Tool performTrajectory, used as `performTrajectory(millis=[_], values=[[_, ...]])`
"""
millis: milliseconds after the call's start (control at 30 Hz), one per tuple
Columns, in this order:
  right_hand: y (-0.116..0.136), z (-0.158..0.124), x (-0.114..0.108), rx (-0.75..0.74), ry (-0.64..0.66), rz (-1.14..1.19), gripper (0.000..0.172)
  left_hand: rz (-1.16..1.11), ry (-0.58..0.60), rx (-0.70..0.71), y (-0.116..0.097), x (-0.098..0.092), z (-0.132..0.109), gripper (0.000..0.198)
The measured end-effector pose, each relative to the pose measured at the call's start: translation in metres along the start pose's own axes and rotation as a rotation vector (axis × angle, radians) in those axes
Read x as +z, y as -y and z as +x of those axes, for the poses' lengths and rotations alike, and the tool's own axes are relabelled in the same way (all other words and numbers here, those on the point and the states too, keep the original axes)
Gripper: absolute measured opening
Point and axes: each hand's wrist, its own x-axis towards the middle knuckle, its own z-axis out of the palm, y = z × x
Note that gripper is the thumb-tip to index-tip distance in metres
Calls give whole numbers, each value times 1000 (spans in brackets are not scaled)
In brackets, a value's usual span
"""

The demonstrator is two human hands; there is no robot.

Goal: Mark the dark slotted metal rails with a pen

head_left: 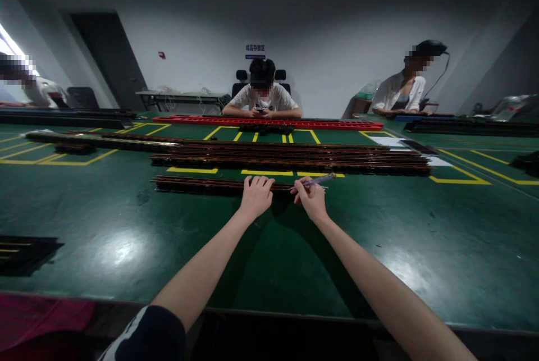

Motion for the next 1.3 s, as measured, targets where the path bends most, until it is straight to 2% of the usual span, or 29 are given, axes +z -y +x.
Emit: performTrajectory(millis=[300,667,867,1100,1300], values=[[1,1,2,-4,13,-56,58,11,21,-2,-2,-7,0,47],[1,1,1,-4,5,-50,57,-35,47,-26,1,-4,1,49],[2,0,1,-10,-41,-45,57,-66,56,-27,1,-6,1,43],[-1,0,0,-20,-169,-46,54,-77,58,-9,2,-4,1,44],[-3,1,-1,-20,-94,-46,53,-49,49,-12,1,-4,1,44]])
